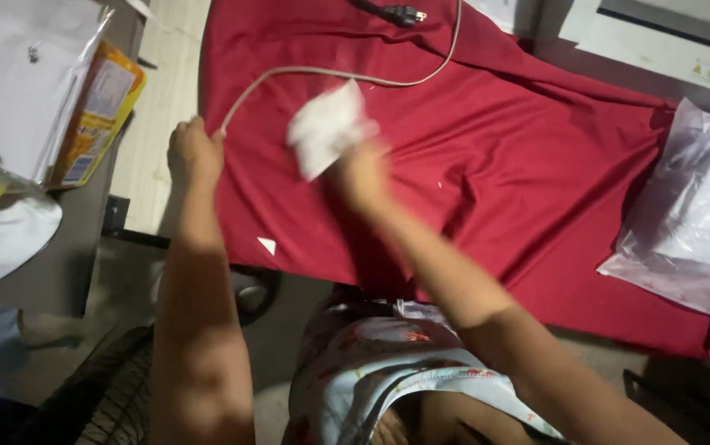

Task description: The person packs plastic cups into a cardboard box, then wipes a red tablecloth and a white machine with a cloth. The person also handles printed sheets and a yellow container.

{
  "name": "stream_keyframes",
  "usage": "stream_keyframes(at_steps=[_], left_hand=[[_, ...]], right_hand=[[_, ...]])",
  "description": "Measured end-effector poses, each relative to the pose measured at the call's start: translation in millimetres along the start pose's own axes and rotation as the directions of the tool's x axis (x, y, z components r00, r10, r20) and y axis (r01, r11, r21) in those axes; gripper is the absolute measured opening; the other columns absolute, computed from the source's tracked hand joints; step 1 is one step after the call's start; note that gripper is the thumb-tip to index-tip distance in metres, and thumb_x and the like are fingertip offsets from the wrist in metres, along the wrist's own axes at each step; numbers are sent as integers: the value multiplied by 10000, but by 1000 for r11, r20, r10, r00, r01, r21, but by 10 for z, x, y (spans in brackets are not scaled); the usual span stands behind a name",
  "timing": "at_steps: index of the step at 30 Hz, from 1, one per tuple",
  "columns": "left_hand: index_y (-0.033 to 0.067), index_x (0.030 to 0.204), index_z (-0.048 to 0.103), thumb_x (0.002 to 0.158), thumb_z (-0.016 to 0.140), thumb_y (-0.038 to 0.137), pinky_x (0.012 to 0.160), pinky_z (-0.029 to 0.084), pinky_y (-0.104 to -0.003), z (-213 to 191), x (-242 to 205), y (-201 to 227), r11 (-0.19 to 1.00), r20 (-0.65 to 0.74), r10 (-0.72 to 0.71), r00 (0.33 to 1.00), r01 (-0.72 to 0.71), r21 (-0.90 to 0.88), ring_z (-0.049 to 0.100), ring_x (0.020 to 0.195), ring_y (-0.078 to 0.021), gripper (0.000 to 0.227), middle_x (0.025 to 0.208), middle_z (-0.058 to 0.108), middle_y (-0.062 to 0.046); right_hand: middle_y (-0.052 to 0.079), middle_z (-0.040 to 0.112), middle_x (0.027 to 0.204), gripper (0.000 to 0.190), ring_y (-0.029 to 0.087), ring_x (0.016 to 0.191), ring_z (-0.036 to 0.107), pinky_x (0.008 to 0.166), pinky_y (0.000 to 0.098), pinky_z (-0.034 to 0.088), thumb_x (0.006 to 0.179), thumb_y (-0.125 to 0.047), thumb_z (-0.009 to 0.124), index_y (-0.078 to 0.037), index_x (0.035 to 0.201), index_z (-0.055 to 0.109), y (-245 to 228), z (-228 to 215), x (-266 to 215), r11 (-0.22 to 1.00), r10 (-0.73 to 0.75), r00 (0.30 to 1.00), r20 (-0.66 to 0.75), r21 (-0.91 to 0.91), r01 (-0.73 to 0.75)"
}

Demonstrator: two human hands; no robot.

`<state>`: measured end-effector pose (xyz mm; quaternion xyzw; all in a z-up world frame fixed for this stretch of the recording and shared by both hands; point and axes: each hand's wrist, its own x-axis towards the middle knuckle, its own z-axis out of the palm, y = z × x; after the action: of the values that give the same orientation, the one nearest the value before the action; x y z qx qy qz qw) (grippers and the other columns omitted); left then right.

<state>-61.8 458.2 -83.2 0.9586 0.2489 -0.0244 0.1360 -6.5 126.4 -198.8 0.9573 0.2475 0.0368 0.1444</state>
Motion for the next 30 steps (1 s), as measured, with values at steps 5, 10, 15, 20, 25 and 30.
stream_keyframes(at_steps=[5,10,15,20,25,30], left_hand=[[62,1185,653,902,785,346,861,526,-540,-70,257,-147,982,-40,-142,989,136,-129,675,1011,-452,423,1086,705,-247],[72,1204,616,950,723,308,843,513,-551,-559,81,137,985,94,-150,984,157,-70,654,1010,-473,362,1099,692,-243],[73,1159,639,926,723,239,845,505,-553,-351,193,-23,992,79,-39,996,48,-120,648,1031,-472,299,1136,700,-210],[8,1264,654,900,786,139,976,552,-469,537,668,-561,913,-214,167,962,-233,-336,671,1138,-439,409,1198,703,-261],[-32,1254,606,761,908,286,939,496,-482,196,366,-733,960,140,-42,989,78,-268,620,1105,-459,660,1174,647,-305],[-27,1236,675,858,840,264,1014,518,-448,577,446,-1216,935,130,7,992,40,-352,664,1167,-407,506,1236,676,-289]], right_hand=[[164,696,1158,454,314,1108,678,955,431,574,804,-31,677,-96,1252,720,-575,-1529,-212,-40,-207,976,66,996,-76],[175,677,1145,358,251,984,694,822,356,598,929,39,536,-33,1239,699,845,-193,271,354,388,848,-360,908,224],[90,649,775,280,204,693,622,564,374,428,1077,-72,484,-78,996,752,-281,-500,-139,587,106,980,171,784,-200],[204,676,1264,496,356,1190,614,1001,460,497,762,36,660,-62,1246,708,-1260,-1730,-650,-66,-375,840,-393,915,398],[181,706,1214,410,291,1096,677,945,397,552,908,-82,670,3,1307,632,-67,-1140,214,-37,-22,996,-83,996,82],[236,668,1240,388,440,1113,676,989,520,529,953,-8,574,65,1328,639,868,-252,642,314,463,776,-429,898,309]])
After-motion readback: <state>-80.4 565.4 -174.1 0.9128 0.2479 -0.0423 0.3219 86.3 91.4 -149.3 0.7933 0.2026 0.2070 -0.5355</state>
